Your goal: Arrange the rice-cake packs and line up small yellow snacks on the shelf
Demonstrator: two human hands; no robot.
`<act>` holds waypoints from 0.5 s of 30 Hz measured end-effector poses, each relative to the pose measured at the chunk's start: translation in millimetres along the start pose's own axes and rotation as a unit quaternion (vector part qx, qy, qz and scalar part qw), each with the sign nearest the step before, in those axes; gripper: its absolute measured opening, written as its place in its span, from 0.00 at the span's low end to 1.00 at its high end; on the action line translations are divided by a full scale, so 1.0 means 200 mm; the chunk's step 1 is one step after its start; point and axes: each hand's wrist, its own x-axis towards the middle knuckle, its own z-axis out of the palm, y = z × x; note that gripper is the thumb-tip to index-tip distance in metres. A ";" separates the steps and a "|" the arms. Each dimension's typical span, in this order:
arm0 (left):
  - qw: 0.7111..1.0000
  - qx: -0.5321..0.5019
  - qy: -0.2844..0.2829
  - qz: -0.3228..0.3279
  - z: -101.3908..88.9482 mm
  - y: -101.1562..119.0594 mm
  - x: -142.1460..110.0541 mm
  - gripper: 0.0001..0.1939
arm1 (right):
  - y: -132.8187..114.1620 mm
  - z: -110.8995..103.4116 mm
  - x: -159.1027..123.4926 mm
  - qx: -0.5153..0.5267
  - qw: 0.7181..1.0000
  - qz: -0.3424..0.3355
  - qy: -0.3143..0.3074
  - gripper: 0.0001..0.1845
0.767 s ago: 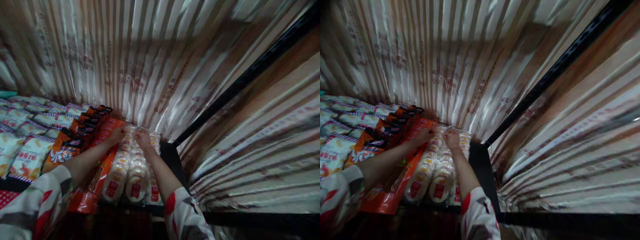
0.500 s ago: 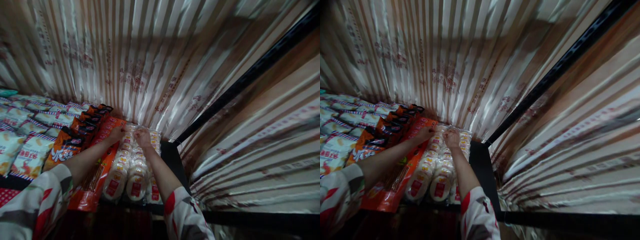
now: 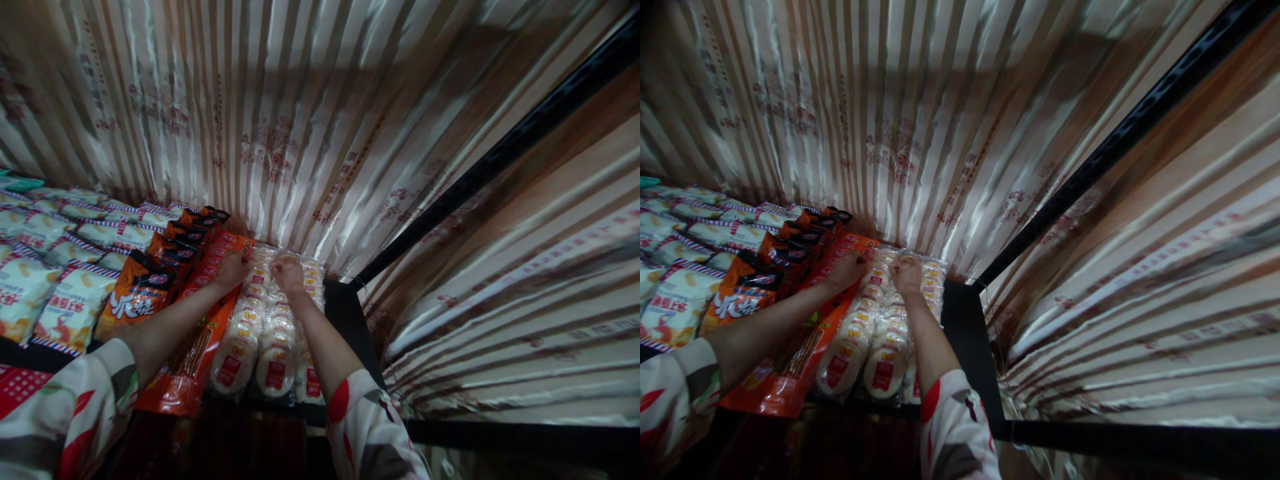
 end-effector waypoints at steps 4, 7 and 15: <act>0.998 0.028 -0.061 -0.007 -0.03 0.00 -0.04 0.09 | 0.00 0.00 0.00 -0.002 1.000 0.006 -0.006 0.08; 0.992 0.058 -0.109 0.022 -0.05 0.00 -0.05 0.11 | 0.00 0.00 0.01 -0.004 1.000 -0.002 -0.011 0.08; 0.988 0.042 -0.146 0.026 -0.06 -0.02 -0.05 0.09 | -0.02 -0.01 0.00 -0.022 0.999 0.017 -0.035 0.09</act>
